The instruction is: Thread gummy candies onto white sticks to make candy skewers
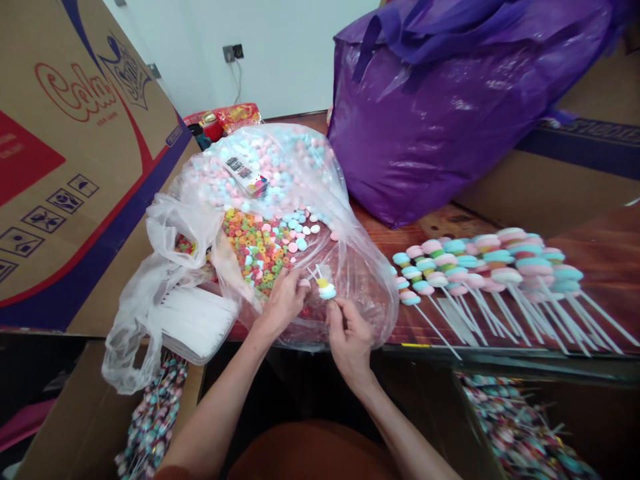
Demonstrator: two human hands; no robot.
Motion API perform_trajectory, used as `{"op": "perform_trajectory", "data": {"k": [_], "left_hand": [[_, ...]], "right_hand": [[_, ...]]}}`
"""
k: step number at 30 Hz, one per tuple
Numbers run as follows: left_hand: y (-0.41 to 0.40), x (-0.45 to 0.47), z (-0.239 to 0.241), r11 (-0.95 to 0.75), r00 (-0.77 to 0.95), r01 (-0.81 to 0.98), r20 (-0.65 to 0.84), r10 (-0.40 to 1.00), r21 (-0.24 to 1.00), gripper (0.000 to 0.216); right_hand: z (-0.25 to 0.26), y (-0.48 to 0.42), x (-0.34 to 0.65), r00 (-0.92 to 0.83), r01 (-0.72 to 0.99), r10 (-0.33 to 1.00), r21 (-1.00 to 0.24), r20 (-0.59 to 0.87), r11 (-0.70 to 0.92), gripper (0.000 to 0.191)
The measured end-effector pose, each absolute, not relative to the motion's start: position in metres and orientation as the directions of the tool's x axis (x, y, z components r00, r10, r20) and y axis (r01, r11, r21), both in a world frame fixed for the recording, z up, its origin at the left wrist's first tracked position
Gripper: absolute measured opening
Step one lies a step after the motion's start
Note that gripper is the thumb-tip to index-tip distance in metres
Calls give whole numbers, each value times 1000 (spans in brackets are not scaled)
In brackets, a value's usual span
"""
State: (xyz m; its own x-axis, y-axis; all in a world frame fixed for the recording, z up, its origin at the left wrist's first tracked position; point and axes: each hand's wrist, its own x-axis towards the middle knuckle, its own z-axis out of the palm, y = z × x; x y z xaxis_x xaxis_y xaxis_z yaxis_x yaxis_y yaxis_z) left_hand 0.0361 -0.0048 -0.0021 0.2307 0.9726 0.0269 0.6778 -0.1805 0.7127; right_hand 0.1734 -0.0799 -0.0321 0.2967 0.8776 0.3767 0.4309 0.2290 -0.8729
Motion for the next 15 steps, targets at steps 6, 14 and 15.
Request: {"op": "perform_trajectory", "data": {"k": [6, 14, 15], "left_hand": [[-15, 36, -2, -210, 244, 650, 61, 968, 730, 15], [-12, 24, -11, 84, -83, -108, -93, 992, 991, 30], [-13, 23, -11, 91, -109, -150, -108, 988, 985, 31]], "right_hand": [[-31, -80, 174, 264, 447, 887, -863, 380, 237, 20], [-24, -81, 175, 97, 474, 900, -815, 425, 333, 19], [-24, -81, 175, 71, 474, 900, -808, 430, 349, 19]]}}
